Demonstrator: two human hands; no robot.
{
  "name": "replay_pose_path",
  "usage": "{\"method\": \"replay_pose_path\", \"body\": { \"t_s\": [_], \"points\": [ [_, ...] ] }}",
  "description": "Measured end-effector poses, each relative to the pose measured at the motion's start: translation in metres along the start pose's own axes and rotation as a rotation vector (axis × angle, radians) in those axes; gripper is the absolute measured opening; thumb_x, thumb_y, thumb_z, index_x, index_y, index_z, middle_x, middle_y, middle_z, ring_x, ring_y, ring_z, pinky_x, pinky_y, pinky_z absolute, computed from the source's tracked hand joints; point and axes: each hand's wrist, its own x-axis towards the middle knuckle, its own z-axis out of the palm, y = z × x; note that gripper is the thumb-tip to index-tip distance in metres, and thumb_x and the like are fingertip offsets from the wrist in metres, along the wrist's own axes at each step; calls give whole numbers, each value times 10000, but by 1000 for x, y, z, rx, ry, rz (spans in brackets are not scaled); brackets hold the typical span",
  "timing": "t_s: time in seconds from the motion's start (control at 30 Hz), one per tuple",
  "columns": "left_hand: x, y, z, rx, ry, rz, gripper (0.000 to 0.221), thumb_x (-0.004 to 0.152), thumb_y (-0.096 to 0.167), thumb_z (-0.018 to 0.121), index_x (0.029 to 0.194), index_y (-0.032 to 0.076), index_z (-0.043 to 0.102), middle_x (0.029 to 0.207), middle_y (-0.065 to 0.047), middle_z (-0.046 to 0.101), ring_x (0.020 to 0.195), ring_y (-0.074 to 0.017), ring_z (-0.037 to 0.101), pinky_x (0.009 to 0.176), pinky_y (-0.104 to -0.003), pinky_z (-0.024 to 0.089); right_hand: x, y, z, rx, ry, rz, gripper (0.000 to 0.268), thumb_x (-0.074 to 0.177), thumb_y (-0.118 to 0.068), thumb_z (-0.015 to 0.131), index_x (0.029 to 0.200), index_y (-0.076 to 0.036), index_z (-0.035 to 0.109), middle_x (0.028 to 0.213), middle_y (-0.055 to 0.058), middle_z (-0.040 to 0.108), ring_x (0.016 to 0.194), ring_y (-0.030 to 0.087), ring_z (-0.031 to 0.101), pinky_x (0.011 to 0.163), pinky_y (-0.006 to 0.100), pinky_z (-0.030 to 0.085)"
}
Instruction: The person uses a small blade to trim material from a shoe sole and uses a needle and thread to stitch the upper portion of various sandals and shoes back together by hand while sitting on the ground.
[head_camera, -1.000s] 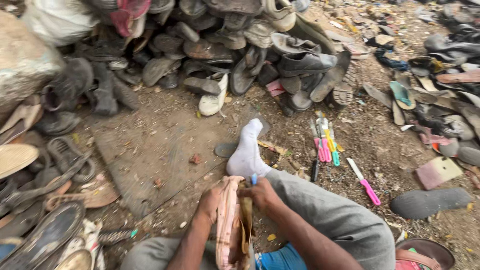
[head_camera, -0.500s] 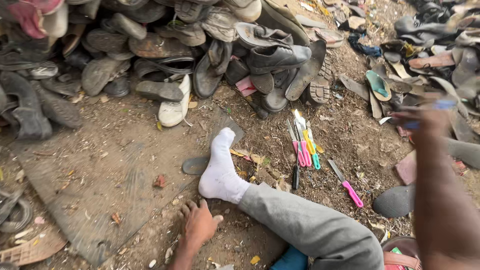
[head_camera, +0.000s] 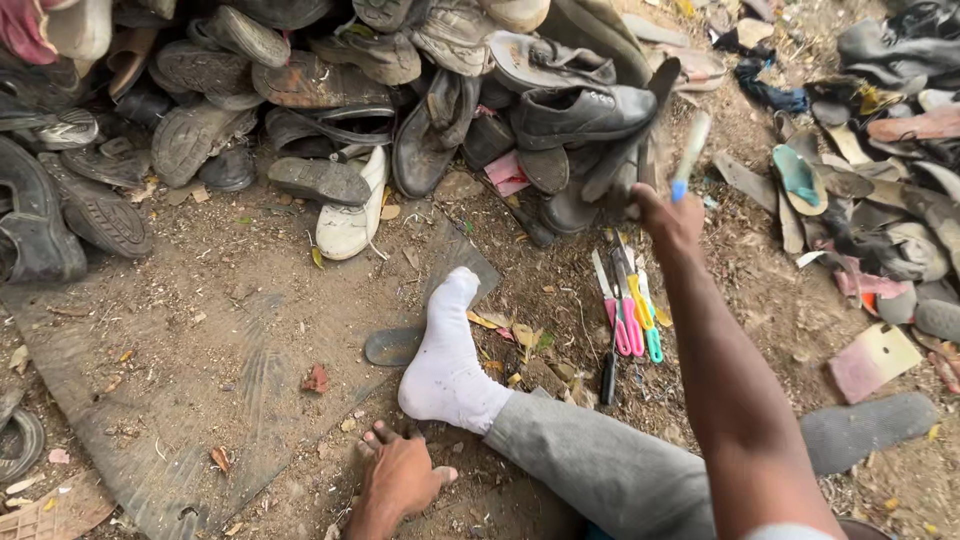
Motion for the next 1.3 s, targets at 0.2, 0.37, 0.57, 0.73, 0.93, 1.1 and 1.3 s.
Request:
{"method": "replay_pose_path", "body": {
  "t_s": [0.2,0.37,0.57,0.73,0.93,1.1,1.3],
  "points": [
    [16,-23,23,-55,154,134,699,877,566,736,1217,-43,686,1434,-415,409,1475,-530,259,1261,-567,154,-140,35,-21,636,-588,177,163,921,-143,706,903,14,665,822,175,693,676,228,718,628,369,614],
    [28,-58,44,-703,783,230,684,884,648,640,1190,43,734,1159,-258,741,1114,-422,693,963,-477,537,-279,99,31,798,-865,318,197,873,-140,801,900,-75,617,857,57,634,817,221,675,858,545,638],
    [-12,-91,69,-863,1129,436,588,841,501,733,1152,3,693,1226,-193,666,1069,-395,678,886,-465,544,-439,135,123,785,-1025,411,256,886,-233,814,1006,-73,654,934,64,657,793,192,684,725,440,607],
    [-52,-99,70,-447,1177,298,283,784,236,787,971,27,756,1424,-193,544,1207,-416,564,980,-510,483,-481,158,81,63,-807,189,434,917,-432,751,952,-5,683,814,100,719,506,176,534,423,338,425],
    [-48,-75,72,-226,1096,173,188,845,216,756,940,54,754,1253,-117,567,1135,-350,551,865,-493,511,-460,159,-2,-49,-528,-52,444,996,-447,670,883,-24,598,678,15,533,589,99,475,505,291,401],
    [-8,-89,96,-426,921,255,233,1051,219,610,1149,16,672,1198,-195,551,1005,-315,582,798,-454,576,-476,140,-18,155,-677,-109,334,1031,-336,596,874,-42,624,655,-19,522,582,102,499,514,297,408],
    [10,-78,103,102,1319,442,96,789,97,695,814,91,787,1295,-221,638,1185,-369,570,996,-515,469,-487,135,-2,-177,-583,-268,260,1004,-319,578,1020,-69,647,695,104,655,581,235,631,569,386,508]
  ]
}}
